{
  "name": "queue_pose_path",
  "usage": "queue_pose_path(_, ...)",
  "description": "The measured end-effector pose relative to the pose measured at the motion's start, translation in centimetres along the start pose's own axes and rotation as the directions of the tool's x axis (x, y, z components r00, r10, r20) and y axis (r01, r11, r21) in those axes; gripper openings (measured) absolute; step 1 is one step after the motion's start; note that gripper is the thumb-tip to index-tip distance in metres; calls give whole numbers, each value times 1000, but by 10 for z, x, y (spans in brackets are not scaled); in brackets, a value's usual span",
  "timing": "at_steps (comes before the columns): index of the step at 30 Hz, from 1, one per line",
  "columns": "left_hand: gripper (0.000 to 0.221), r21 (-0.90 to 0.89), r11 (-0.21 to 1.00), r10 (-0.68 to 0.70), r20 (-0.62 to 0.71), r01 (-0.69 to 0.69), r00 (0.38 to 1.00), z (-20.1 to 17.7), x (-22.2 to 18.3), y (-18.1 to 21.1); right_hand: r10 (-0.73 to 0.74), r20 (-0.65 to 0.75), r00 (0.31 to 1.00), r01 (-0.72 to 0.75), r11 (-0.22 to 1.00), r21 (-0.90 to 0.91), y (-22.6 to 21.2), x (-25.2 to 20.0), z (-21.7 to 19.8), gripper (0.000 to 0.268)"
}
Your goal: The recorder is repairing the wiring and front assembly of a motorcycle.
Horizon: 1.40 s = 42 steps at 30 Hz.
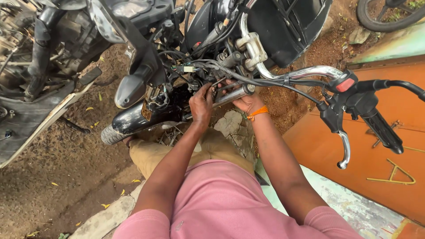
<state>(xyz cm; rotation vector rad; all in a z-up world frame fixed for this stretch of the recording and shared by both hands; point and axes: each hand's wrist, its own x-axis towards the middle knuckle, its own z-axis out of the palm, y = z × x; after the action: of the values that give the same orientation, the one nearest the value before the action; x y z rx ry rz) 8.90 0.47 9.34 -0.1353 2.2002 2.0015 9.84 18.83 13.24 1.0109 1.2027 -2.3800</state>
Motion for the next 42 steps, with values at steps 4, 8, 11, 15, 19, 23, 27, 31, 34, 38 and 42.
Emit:
queue_pose_path(4, 18, 10, 999, -49, 61, 49, 997, -3, -1, 2, 36, -27, 999, -35, 999, 32, -1, 1, -1, 29)
queue_pose_path(8, 17, 27, 999, 40, 76, -42, 996, -3, 0, -7, -4, -36, 999, 4, 1000, -2, -3, -5, 13, 31)
queue_pose_path(11, 15, 71, 984, 159, 84, -165, 984, -9, 5, -9, -9, -32, 999, 10, 999, 33, 2, -1, 8, 28)
queue_pose_path(15, 15, 64, 975, 201, 140, -212, 969, -12, 12, -13, -23, -15, 1000, 23, 998, 54, 6, 0, 7, 28)
queue_pose_path(19, 19, 41, 977, 199, 153, -208, 968, -12, 14, -6, -41, 14, 999, 39, 995, 90, 14, 3, 0, 30)
queue_pose_path(23, 19, 76, 994, 54, 235, -73, 971, -14, 15, -1, -36, -8, 999, 37, 987, 158, 18, 4, -6, 27)
queue_pose_path(27, 21, 20, 993, 110, 204, -116, 973, -10, 14, -11, -64, -1, 998, 63, 989, 131, 20, 3, -7, 27)
queue_pose_path(31, 22, -3, 995, 94, 198, -95, 976, -4, 13, -20, -52, 8, 999, 50, 989, 140, 18, 2, -3, 28)
queue_pose_path(34, 24, -95, 995, 46, 259, -22, 965, 0, 17, -30, -74, -3, 997, 74, 991, 112, 18, 4, -8, 27)
queue_pose_path(38, 25, -28, 1000, 12, 337, -2, 942, -5, 21, -21, -36, 8, 999, 35, 988, 150, 17, 1, -4, 27)
queue_pose_path(42, 20, 128, 988, 61, 180, -85, 982, -5, 12, -5, -60, 29, 998, 55, 985, 167, 25, 8, -17, 22)
